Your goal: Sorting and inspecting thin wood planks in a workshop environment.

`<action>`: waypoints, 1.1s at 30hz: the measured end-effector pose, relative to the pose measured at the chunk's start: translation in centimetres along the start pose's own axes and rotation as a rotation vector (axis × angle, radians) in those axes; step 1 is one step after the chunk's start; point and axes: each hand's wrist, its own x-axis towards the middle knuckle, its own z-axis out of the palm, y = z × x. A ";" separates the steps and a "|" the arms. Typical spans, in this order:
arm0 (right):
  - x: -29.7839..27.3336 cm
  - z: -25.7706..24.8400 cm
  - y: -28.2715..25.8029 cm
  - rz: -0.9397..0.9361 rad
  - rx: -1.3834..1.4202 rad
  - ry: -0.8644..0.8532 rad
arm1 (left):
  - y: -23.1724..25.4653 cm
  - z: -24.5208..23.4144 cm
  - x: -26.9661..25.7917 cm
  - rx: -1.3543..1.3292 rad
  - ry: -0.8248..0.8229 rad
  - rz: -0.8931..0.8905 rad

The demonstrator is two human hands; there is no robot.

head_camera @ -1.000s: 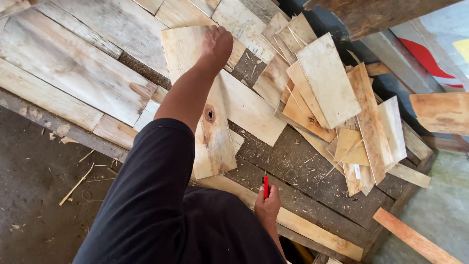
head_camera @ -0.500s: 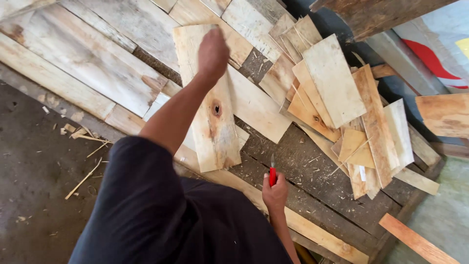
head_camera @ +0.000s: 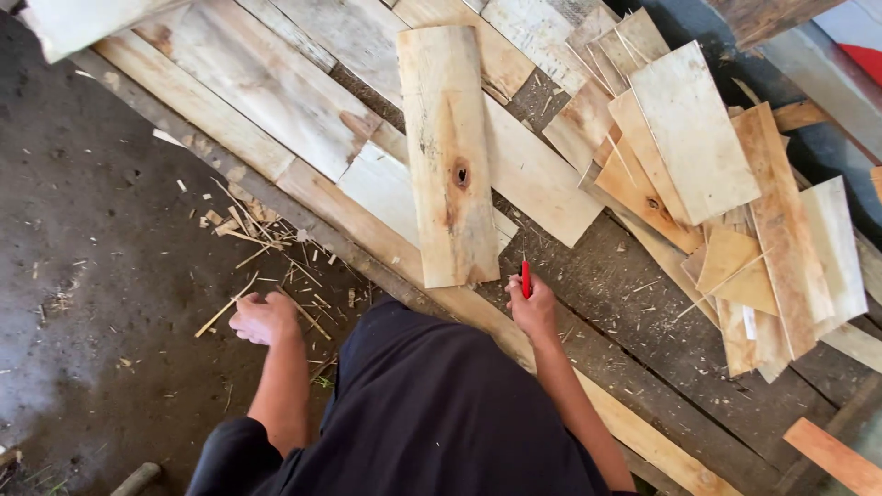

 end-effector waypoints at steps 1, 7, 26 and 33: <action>0.0 0.2 -0.8 0.053 0.056 -0.029 | 0.6 -0.9 -0.8 0.202 -0.008 -0.116; 1.5 1.3 2.1 0.078 0.151 -0.037 | 12.9 -5.1 -7.7 -0.429 -0.435 0.363; 1.2 2.5 1.4 0.198 0.234 -0.006 | 19.0 5.5 -15.9 -0.725 -0.972 -0.160; 1.4 1.9 2.2 0.272 0.326 -0.080 | 20.2 6.0 -14.9 -0.737 -1.055 -0.188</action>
